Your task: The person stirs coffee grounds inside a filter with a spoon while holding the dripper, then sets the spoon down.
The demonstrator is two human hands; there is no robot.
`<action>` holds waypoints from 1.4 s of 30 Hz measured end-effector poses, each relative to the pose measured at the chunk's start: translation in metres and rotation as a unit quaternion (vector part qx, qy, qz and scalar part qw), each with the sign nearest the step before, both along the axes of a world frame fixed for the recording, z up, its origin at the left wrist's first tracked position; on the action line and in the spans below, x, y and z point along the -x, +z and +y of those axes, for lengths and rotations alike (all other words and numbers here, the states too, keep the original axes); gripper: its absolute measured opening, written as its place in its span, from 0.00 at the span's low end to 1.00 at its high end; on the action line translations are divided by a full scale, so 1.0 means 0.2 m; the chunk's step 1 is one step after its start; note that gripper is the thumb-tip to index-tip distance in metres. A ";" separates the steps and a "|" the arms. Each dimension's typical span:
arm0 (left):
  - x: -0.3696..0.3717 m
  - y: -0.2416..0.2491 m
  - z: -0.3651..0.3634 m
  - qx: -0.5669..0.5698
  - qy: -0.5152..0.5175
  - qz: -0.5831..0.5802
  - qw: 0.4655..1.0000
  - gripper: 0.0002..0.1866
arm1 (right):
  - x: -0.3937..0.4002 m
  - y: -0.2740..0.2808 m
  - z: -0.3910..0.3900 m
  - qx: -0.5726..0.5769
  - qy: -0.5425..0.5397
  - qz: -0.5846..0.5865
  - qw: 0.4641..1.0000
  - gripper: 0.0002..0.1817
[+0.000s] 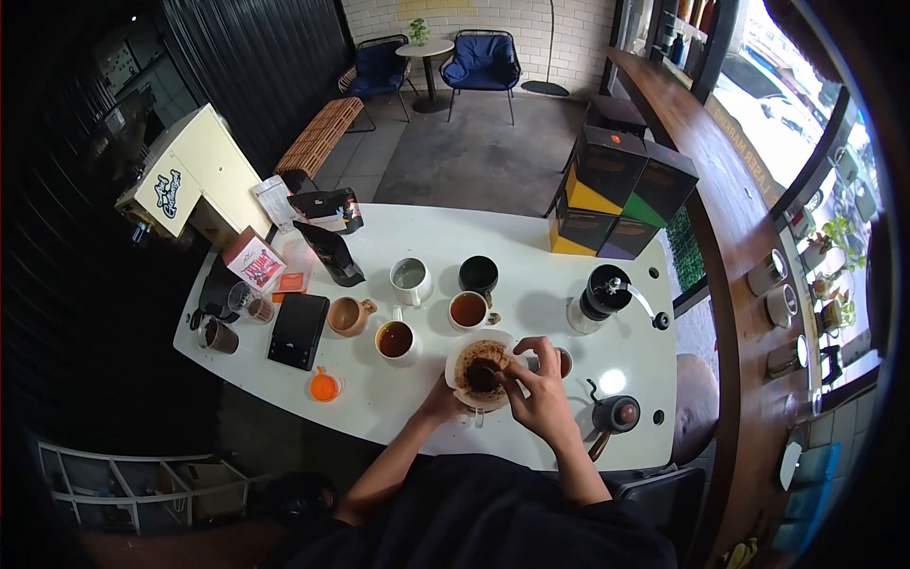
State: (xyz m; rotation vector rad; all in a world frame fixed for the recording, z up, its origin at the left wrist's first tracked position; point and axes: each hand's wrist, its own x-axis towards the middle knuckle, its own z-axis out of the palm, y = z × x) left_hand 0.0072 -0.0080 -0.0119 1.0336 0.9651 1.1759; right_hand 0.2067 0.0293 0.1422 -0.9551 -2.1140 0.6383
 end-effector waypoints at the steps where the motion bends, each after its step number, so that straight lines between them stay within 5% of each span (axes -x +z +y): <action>1: 0.00 0.01 0.00 0.000 0.000 -0.001 1.000 0.47 | 0.00 0.00 0.00 -0.016 -0.012 -0.011 1.000 0.06; 7: -0.01 0.00 0.01 0.024 0.005 -0.041 0.999 0.45 | 0.01 0.02 -0.01 -0.026 -0.024 0.003 0.999 0.05; 12: 0.00 0.07 0.00 -0.030 0.009 0.088 0.996 0.42 | 0.02 0.03 0.00 0.001 0.002 -0.002 1.000 0.05; 21: 0.01 0.00 0.01 -0.074 0.019 0.127 0.989 0.41 | 0.01 0.03 -0.01 -0.006 -0.016 0.002 1.000 0.05; 28: 0.00 -0.03 0.00 -0.049 0.024 0.115 0.992 0.43 | 0.00 0.02 -0.01 -0.036 -0.016 -0.014 0.999 0.05; 30: 0.00 -0.03 0.02 0.006 0.012 0.014 1.000 0.43 | 0.00 0.02 -0.01 -0.017 -0.002 -0.003 1.000 0.05; 37: 0.02 -0.05 0.00 -0.058 -0.022 0.086 0.994 0.44 | -0.02 0.00 0.00 0.009 0.004 0.001 1.000 0.06; 42: 0.00 -0.05 0.03 -0.046 0.007 0.006 0.999 0.46 | -0.03 0.00 -0.01 -0.006 -0.018 0.007 1.000 0.06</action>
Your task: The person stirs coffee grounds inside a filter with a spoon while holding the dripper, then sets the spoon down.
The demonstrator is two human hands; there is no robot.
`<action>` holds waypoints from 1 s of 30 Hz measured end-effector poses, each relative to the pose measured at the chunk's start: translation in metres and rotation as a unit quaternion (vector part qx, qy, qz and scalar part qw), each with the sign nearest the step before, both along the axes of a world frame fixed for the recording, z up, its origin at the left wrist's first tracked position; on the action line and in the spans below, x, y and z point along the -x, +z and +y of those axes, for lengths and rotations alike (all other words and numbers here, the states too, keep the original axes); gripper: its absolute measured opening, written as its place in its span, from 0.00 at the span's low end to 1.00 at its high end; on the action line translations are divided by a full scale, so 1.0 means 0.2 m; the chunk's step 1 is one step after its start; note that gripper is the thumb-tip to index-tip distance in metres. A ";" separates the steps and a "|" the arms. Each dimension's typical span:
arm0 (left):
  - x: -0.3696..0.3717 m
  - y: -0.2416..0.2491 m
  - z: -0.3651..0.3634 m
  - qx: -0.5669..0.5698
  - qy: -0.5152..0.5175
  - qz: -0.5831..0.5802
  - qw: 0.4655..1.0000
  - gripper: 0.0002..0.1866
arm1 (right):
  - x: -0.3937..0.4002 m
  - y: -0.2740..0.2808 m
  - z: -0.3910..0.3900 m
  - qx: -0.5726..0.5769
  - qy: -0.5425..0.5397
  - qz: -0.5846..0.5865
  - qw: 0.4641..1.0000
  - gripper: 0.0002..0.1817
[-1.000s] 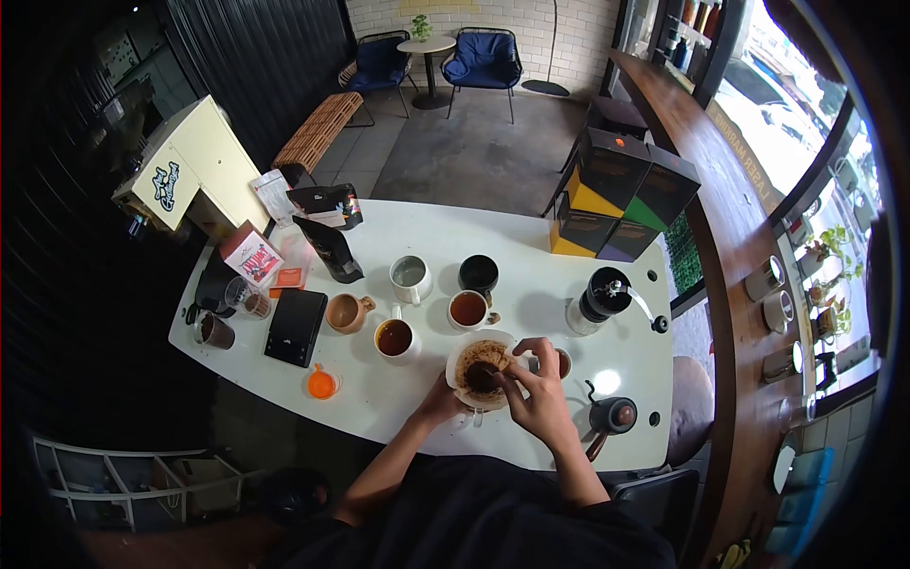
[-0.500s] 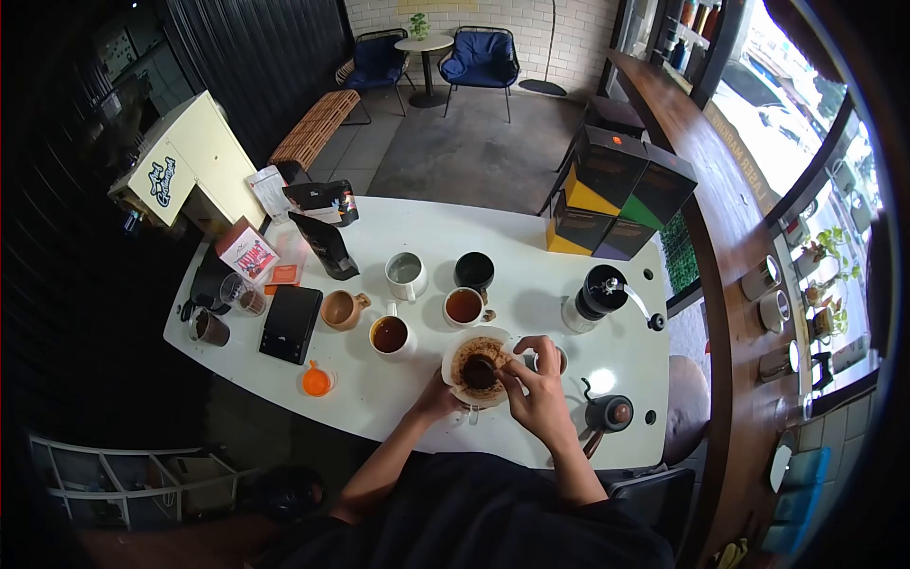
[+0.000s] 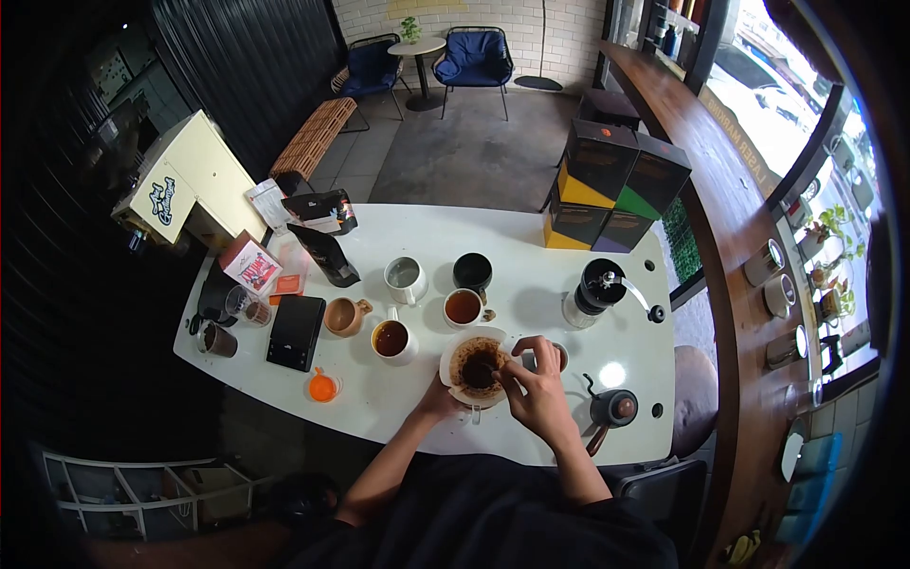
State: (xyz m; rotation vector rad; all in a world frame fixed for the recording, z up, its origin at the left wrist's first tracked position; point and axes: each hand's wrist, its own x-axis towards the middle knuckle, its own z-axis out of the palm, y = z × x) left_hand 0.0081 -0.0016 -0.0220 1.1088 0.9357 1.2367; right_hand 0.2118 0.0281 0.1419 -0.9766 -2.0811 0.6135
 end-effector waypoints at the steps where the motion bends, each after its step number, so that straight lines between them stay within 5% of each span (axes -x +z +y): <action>1: 0.00 0.00 0.00 0.001 -0.002 0.002 1.000 0.46 | 0.00 0.00 -0.01 -0.005 0.010 -0.014 1.000 0.06; 16: 0.00 0.00 -0.01 0.026 -0.003 -0.045 0.999 0.44 | -0.01 0.01 0.00 0.025 0.019 0.003 0.999 0.07; 18: 0.01 0.00 -0.01 -0.036 -0.025 0.078 0.996 0.40 | 0.00 0.02 0.01 0.036 0.011 0.011 0.999 0.07; 25: 0.02 0.00 -0.02 0.056 -0.036 -0.013 0.998 0.41 | 0.00 0.01 0.00 0.007 0.008 -0.002 1.000 0.06; 30: 0.02 0.07 -0.01 -0.003 -0.049 0.077 0.996 0.40 | 0.03 0.02 0.01 0.006 -0.006 0.021 1.000 0.05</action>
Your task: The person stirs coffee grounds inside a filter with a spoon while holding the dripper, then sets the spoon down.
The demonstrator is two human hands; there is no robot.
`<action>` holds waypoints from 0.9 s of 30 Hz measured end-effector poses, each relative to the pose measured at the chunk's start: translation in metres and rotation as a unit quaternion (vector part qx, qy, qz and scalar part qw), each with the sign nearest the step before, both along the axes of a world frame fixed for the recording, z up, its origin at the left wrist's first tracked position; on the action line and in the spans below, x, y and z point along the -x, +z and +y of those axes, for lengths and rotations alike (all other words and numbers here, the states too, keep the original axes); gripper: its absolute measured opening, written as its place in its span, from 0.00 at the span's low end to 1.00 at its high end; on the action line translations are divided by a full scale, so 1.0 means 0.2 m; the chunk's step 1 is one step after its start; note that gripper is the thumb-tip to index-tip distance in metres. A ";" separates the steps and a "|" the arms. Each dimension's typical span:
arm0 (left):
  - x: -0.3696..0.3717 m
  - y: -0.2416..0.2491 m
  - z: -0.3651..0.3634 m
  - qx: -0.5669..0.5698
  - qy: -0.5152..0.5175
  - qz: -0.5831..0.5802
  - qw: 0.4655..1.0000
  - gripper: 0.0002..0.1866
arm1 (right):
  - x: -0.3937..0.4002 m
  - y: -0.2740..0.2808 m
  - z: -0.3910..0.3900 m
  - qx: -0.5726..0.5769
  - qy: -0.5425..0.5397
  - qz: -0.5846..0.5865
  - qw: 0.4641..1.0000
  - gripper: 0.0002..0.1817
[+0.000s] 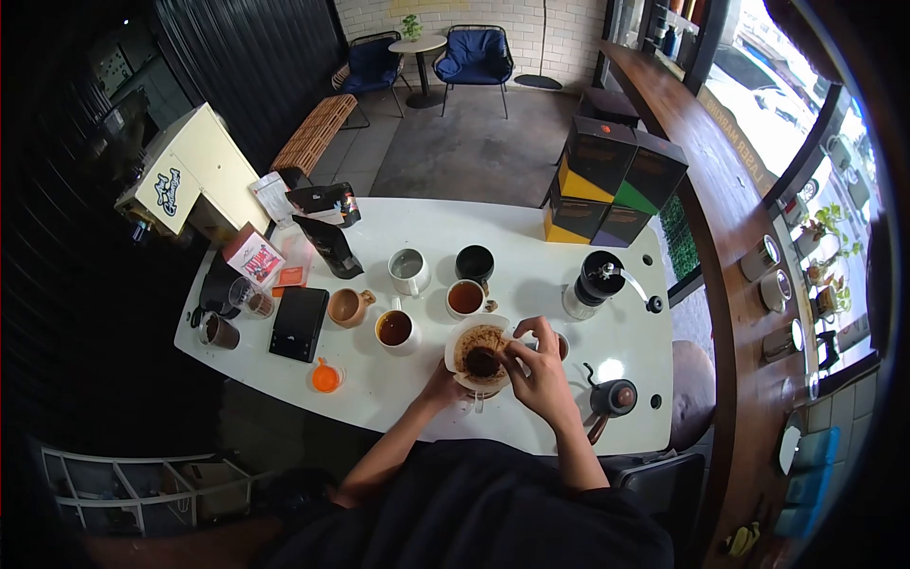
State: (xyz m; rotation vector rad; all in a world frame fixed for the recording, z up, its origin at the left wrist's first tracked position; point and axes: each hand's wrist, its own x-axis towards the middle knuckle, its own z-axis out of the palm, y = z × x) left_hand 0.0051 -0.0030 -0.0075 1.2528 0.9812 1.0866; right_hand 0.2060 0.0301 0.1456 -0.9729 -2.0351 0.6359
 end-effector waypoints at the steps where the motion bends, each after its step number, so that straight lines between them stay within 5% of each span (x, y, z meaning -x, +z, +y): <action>1: 0.00 0.00 0.00 0.013 -0.004 -0.032 0.999 0.41 | 0.00 0.00 0.00 -0.003 -0.002 0.001 1.000 0.05; 6: -0.01 0.04 0.00 0.003 0.010 -0.005 1.000 0.43 | 0.04 0.00 0.03 -0.054 0.029 -0.031 0.998 0.05; 8: 0.00 0.08 -0.01 -0.082 0.018 0.068 0.994 0.43 | 0.07 0.02 0.00 -0.042 -0.013 -0.021 0.999 0.06; 11: -0.02 0.09 0.00 -0.073 0.030 0.029 0.996 0.34 | 0.07 0.01 -0.05 -0.061 -0.053 -0.056 0.995 0.06; 15: -0.02 0.09 0.02 -0.026 0.027 -0.033 0.999 0.34 | 0.09 0.03 -0.08 -0.055 -0.047 -0.043 0.996 0.06; 17: -0.01 0.01 0.03 -0.125 0.070 0.083 0.986 0.35 | 0.09 0.05 -0.09 -0.057 -0.086 -0.068 0.992 0.07; 20: 0.03 -0.07 0.05 -0.086 -0.023 0.084 0.992 0.34 | 0.08 0.09 -0.10 -0.016 -0.042 -0.062 0.997 0.07; 27: 0.01 0.02 0.03 -0.070 0.043 0.025 0.996 0.34 | 0.09 0.07 -0.11 -0.001 -0.033 -0.061 0.998 0.07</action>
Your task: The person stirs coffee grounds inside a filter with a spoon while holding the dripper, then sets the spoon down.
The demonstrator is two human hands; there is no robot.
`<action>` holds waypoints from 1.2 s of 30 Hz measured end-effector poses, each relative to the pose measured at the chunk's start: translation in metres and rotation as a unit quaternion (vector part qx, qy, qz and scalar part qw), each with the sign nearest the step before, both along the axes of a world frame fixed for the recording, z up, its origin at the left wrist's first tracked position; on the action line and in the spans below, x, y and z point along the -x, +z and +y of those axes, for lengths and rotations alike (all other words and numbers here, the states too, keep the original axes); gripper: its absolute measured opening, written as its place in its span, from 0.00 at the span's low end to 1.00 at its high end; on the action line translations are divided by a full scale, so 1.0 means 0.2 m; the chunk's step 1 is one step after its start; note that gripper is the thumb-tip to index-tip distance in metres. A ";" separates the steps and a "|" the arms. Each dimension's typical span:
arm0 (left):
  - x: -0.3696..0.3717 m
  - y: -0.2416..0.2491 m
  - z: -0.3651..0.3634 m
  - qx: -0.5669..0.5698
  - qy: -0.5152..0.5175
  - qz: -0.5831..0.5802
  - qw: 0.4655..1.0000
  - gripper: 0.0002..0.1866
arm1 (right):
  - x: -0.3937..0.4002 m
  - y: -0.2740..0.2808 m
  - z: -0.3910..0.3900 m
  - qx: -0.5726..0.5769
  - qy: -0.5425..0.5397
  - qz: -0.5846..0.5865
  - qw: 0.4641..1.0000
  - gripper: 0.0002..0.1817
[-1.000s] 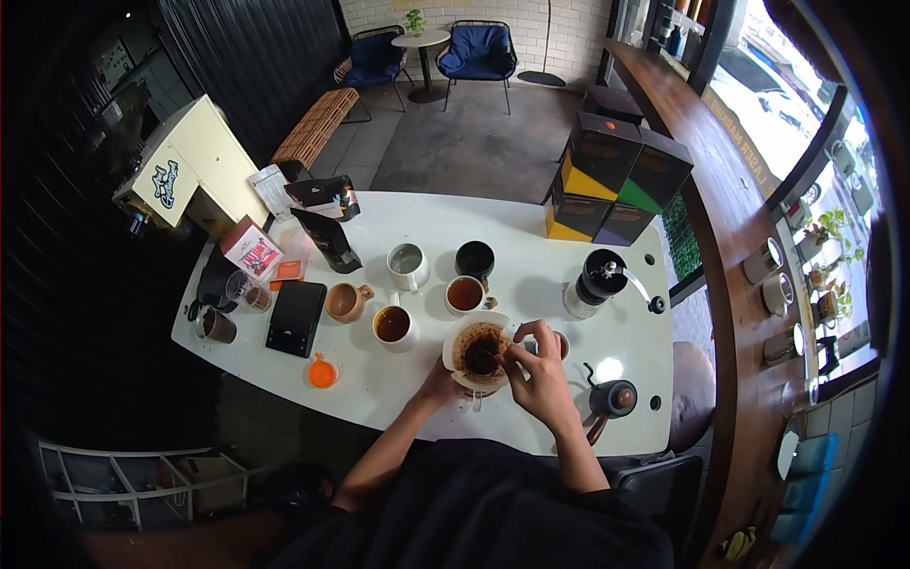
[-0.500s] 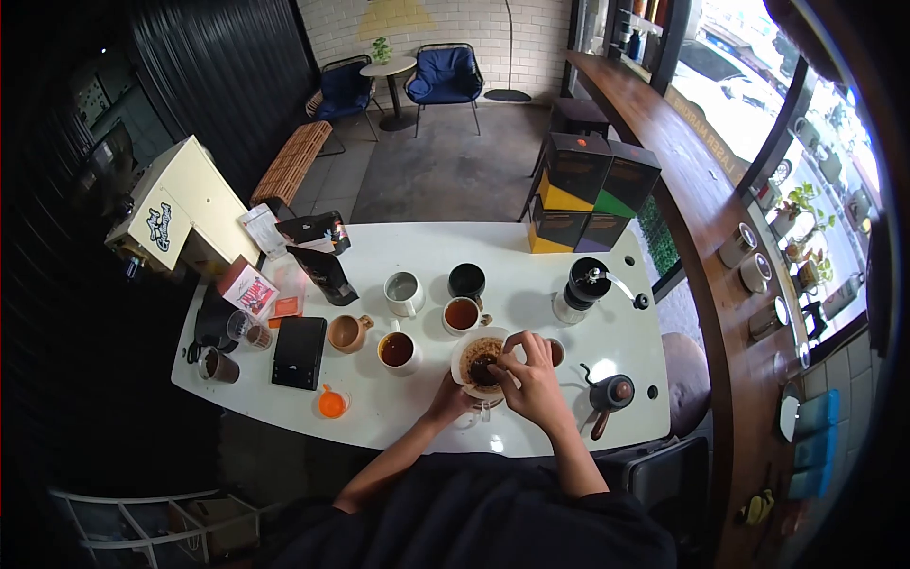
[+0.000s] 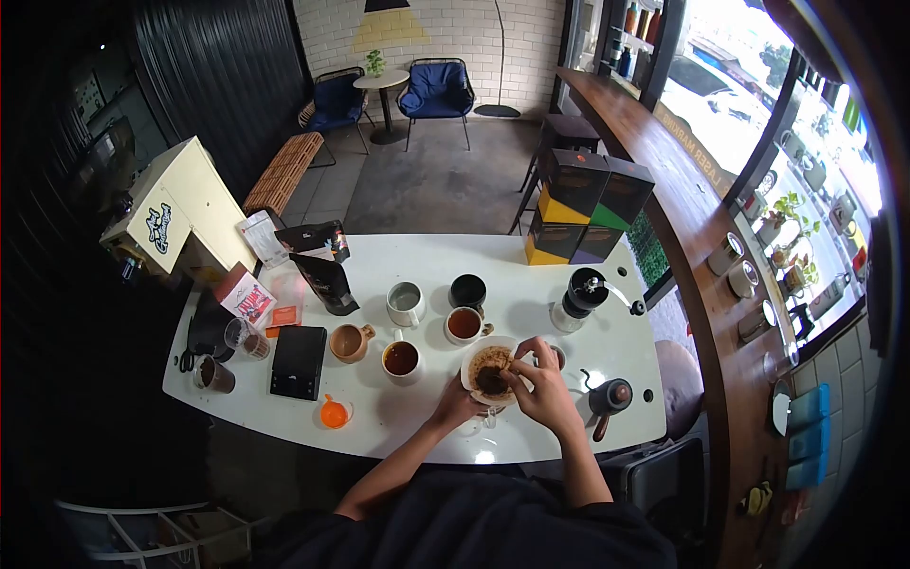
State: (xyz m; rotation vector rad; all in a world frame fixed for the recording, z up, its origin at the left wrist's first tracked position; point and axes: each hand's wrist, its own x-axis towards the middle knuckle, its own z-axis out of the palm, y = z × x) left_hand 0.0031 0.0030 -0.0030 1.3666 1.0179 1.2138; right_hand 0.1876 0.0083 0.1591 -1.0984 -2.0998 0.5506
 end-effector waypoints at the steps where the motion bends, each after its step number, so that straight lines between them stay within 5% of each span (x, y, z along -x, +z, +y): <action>1: 0.01 0.02 -0.01 0.020 -0.009 0.006 1.000 0.34 | 0.00 -0.01 0.01 -0.002 0.002 0.001 1.000 0.07; 6: 0.00 0.07 -0.01 0.038 -0.015 0.009 0.999 0.33 | -0.02 -0.04 0.03 -0.054 0.044 -0.021 0.997 0.06; 11: -0.04 0.08 -0.04 0.088 -0.010 -0.125 0.988 0.32 | -0.08 -0.03 0.07 -0.020 0.050 0.021 0.998 0.06; 15: -0.05 0.13 -0.05 0.061 0.010 -0.052 0.997 0.33 | -0.12 -0.04 0.13 -0.080 0.101 -0.025 0.991 0.06; 16: -0.07 0.17 -0.05 0.080 -0.008 -0.130 0.988 0.32 | -0.13 -0.04 0.13 -0.063 0.107 -0.009 0.992 0.06; 23: -0.08 0.11 -0.06 0.060 0.007 -0.127 0.990 0.32 | -0.16 -0.08 0.09 -0.057 0.070 0.004 0.996 0.07; 28: -0.04 0.03 -0.02 0.041 -0.018 -0.001 0.999 0.37 | -0.13 -0.08 0.06 -0.058 0.016 0.018 0.998 0.08; 32: -0.03 0.02 -0.03 0.080 -0.037 -0.062 0.994 0.37 | -0.12 -0.07 0.02 -0.029 0.056 0.023 0.998 0.06; 36: -0.03 0.03 -0.03 0.046 -0.030 0.033 0.998 0.37 | -0.12 -0.09 0.03 -0.013 0.023 0.025 0.999 0.07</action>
